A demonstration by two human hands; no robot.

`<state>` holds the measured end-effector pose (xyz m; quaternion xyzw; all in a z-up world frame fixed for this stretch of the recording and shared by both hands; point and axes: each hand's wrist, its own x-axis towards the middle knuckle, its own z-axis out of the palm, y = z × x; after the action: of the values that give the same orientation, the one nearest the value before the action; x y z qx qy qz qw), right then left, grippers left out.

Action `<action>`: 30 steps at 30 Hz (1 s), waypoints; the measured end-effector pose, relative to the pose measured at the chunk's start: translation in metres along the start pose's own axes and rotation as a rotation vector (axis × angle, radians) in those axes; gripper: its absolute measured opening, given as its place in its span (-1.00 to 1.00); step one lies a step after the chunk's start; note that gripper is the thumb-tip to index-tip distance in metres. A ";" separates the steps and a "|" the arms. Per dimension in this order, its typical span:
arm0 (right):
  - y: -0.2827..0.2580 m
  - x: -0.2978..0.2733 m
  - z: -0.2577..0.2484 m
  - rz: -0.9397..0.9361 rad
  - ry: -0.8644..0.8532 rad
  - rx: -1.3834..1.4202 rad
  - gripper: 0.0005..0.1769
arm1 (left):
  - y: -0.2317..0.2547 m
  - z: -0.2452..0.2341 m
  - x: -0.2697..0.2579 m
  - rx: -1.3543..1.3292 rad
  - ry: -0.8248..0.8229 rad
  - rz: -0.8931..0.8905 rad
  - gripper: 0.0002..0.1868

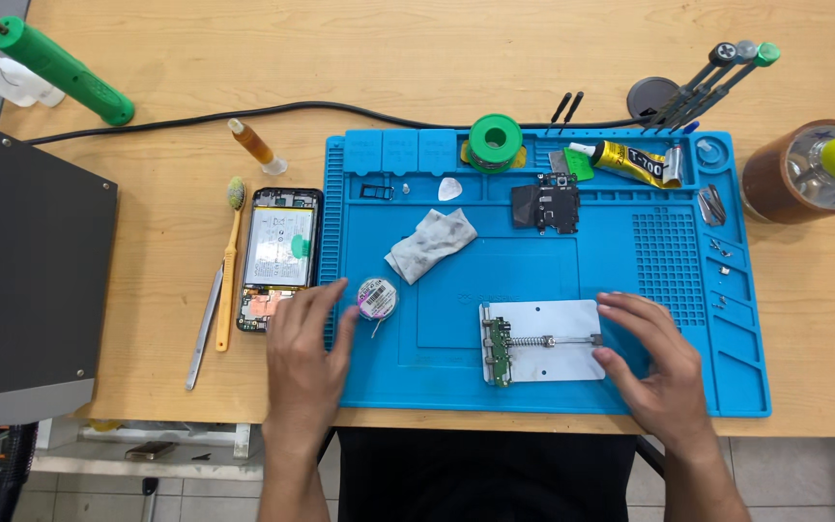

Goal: The person cleans a small circuit board with a toothbrush and liquid, then wipes it with a cloth. They apply flux to the board and use a hot air gun and tweezers to remove a small component. The person then uses the hot air gun and tweezers to solder a new component onto the board.

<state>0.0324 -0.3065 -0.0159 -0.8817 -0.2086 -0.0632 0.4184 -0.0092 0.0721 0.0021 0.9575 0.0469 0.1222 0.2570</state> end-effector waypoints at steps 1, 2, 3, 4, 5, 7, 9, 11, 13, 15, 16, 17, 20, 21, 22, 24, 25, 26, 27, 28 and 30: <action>0.002 0.000 -0.001 -0.003 -0.004 0.001 -0.52 | 0.002 0.004 -0.001 0.001 0.002 -0.005 -0.58; 0.004 0.000 -0.002 0.027 0.007 0.068 -0.55 | 0.004 0.007 -0.001 0.030 -0.055 -0.005 -0.42; 0.007 0.000 -0.003 0.057 0.018 0.135 -0.57 | 0.006 0.011 -0.001 0.059 -0.112 -0.005 -0.24; 0.006 0.001 -0.003 0.059 0.016 0.135 -0.57 | 0.005 0.014 0.001 0.058 -0.115 -0.006 -0.24; 0.007 0.001 -0.003 0.097 0.018 0.171 -0.59 | 0.004 0.017 0.003 0.096 -0.137 0.024 -0.16; 0.006 0.000 -0.004 0.138 0.024 0.200 -0.61 | 0.005 0.022 0.005 0.128 -0.161 0.059 -0.08; 0.006 0.002 -0.004 0.131 0.011 0.195 -0.62 | 0.009 0.022 0.007 0.054 -0.067 0.164 -0.28; 0.009 0.000 -0.004 0.140 0.017 0.209 -0.62 | 0.001 0.010 0.004 0.036 -0.017 0.088 -0.24; 0.012 -0.002 -0.004 0.151 0.019 0.224 -0.63 | -0.014 -0.011 0.001 0.019 0.028 0.007 -0.19; 0.016 -0.003 -0.004 0.146 0.007 0.220 -0.62 | -0.038 -0.039 0.000 0.052 0.316 -0.090 -0.30; 0.015 -0.002 -0.004 0.144 0.009 0.219 -0.62 | -0.054 -0.050 0.000 0.051 0.317 -0.088 -0.30; 0.014 -0.002 -0.004 0.152 0.003 0.225 -0.62 | -0.071 -0.061 -0.001 0.137 0.320 -0.191 -0.32; 0.013 -0.002 -0.004 0.153 -0.010 0.230 -0.62 | -0.115 -0.080 -0.008 0.259 0.290 -0.266 -0.36; 0.013 -0.002 -0.004 0.144 -0.013 0.227 -0.61 | -0.129 -0.084 -0.011 0.290 0.259 -0.236 -0.37; 0.013 -0.002 -0.003 0.145 -0.011 0.227 -0.61 | -0.132 -0.085 -0.013 0.289 0.259 -0.234 -0.37; 0.013 -0.002 -0.003 0.172 -0.009 0.232 -0.62 | -0.138 -0.085 -0.016 0.285 0.246 -0.257 -0.38; 0.013 -0.002 -0.003 0.175 -0.005 0.228 -0.62 | -0.145 -0.082 -0.017 0.281 0.244 -0.253 -0.38; 0.013 -0.001 -0.003 0.163 -0.010 0.230 -0.62 | -0.153 -0.080 -0.018 0.319 0.253 -0.183 -0.39; 0.013 0.000 -0.003 0.151 -0.015 0.232 -0.63 | -0.160 -0.078 -0.020 0.356 0.262 -0.113 -0.39; 0.012 0.000 -0.003 0.151 -0.014 0.231 -0.63 | -0.145 -0.080 -0.017 0.355 0.263 -0.112 -0.39; 0.011 0.001 -0.002 0.149 -0.007 0.245 -0.64 | -0.116 -0.085 -0.010 0.227 0.343 -0.177 -0.32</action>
<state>0.0384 -0.3144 -0.0222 -0.8373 -0.1500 -0.0030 0.5258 -0.0443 0.2117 0.0129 0.9376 0.1873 0.2543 0.1458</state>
